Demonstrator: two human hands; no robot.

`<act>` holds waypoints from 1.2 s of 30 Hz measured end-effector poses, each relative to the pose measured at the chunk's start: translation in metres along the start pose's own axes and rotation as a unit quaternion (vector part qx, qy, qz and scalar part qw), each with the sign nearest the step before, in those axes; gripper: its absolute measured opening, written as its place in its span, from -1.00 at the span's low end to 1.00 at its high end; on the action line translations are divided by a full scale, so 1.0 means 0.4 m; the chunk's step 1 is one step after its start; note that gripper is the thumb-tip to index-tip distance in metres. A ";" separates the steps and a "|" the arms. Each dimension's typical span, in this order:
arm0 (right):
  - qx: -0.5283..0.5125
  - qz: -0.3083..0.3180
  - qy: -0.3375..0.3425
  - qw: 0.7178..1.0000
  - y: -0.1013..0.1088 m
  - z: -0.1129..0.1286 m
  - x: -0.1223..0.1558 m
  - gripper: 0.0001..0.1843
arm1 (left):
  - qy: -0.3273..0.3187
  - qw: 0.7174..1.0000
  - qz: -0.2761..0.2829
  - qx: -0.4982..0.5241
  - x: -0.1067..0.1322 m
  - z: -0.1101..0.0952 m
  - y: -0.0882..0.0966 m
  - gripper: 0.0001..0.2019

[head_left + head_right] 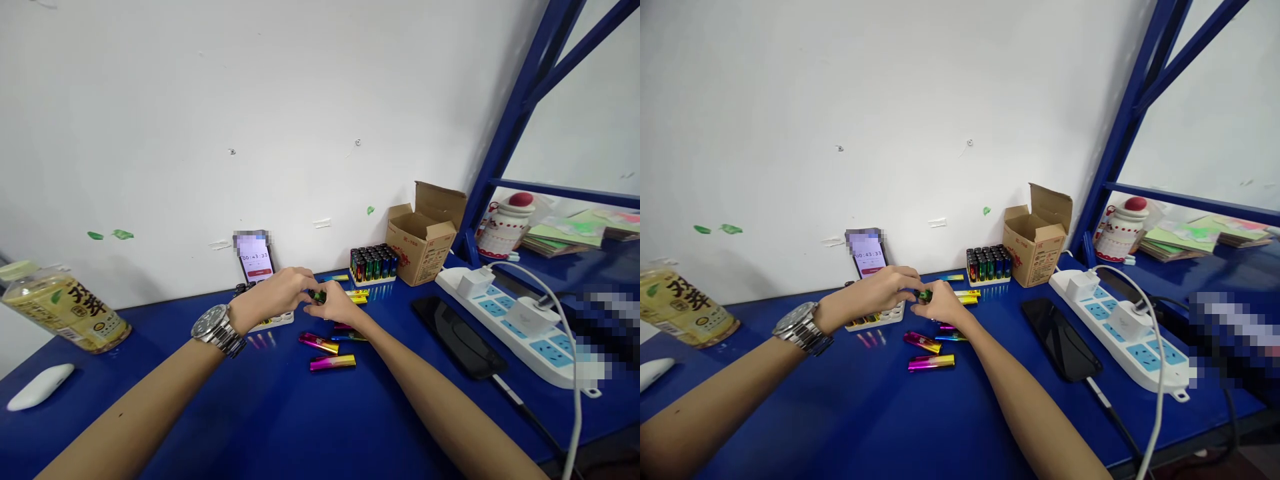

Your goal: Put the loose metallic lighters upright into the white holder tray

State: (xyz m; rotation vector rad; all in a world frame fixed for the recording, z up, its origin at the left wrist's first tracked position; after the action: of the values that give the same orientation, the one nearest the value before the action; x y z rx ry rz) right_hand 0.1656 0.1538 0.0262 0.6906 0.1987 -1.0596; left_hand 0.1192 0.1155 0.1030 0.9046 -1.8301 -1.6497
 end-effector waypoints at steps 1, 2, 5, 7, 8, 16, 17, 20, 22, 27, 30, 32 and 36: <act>-0.005 0.007 -0.001 1.000 -0.001 0.001 0.000 -0.82 | 0.001 1.000 -0.002 -0.010 0.003 -0.001 -0.003 -0.72; -0.011 0.014 0.000 1.000 -0.004 0.003 0.000 -0.84 | 0.002 1.000 -0.003 -0.019 0.005 -0.001 -0.005 -0.71; -0.024 0.015 0.004 1.000 -0.003 0.005 0.000 -0.86 | 0.015 0.999 -0.012 -0.030 0.010 0.007 -0.004 -0.70; -0.030 0.007 0.009 0.999 -0.002 0.003 0.000 -0.84 | 0.038 0.998 -0.024 -0.034 0.009 0.026 0.008 -0.69; -0.030 0.006 0.013 0.999 -0.003 0.002 0.000 -0.81 | 0.052 0.997 -0.030 -0.043 0.008 0.039 0.016 -0.69; -0.035 0.002 -0.006 0.999 -0.012 -0.016 0.001 -0.76 | 0.131 0.985 -0.002 -0.115 0.023 0.146 0.043 -0.69; -0.037 0.002 -0.006 0.999 -0.012 -0.015 0.001 -0.77 | 0.136 0.983 0.004 -0.120 0.025 0.155 0.036 -0.70; -0.036 0.001 0.001 0.999 -0.012 -0.013 0.000 -0.80 | 0.148 0.979 0.014 -0.139 0.025 0.180 0.011 -0.72; -0.034 0.002 0.007 0.999 -0.012 -0.013 -0.001 -0.80 | 0.151 0.976 0.016 -0.156 0.023 0.192 0.001 -0.74; -0.027 0.007 0.005 1.000 -0.014 -0.015 0.000 -0.83 | 0.154 0.975 0.016 -0.157 0.026 0.205 0.005 -0.81; -0.022 0.009 0.000 1.000 -0.013 -0.012 0.000 -0.85 | 0.156 0.978 0.014 -0.134 0.033 0.207 0.011 -0.79; -0.019 0.010 -0.002 1.000 -0.013 -0.011 -0.001 -0.85 | 0.153 0.979 0.006 -0.131 0.037 0.208 0.015 -0.76; -0.012 0.014 -0.009 1.000 -0.015 -0.014 0.000 -0.88 | 0.150 0.984 -0.014 -0.099 0.040 0.210 0.023 -0.70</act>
State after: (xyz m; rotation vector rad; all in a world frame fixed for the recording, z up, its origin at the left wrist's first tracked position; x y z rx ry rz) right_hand 0.1615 0.1554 0.0191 0.6611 0.1854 -1.0358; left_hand 0.0447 0.1580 0.0999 1.0303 -1.4313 -1.5816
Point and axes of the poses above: each hand's wrist, its own x-axis away from the middle knuckle, its own y-axis out of the back of the hand, z = x × y, the point moved 9 cm from there along -x, towards the middle knuckle, and after that the axes turned 14 degrees about y, right-handed, at the moved point
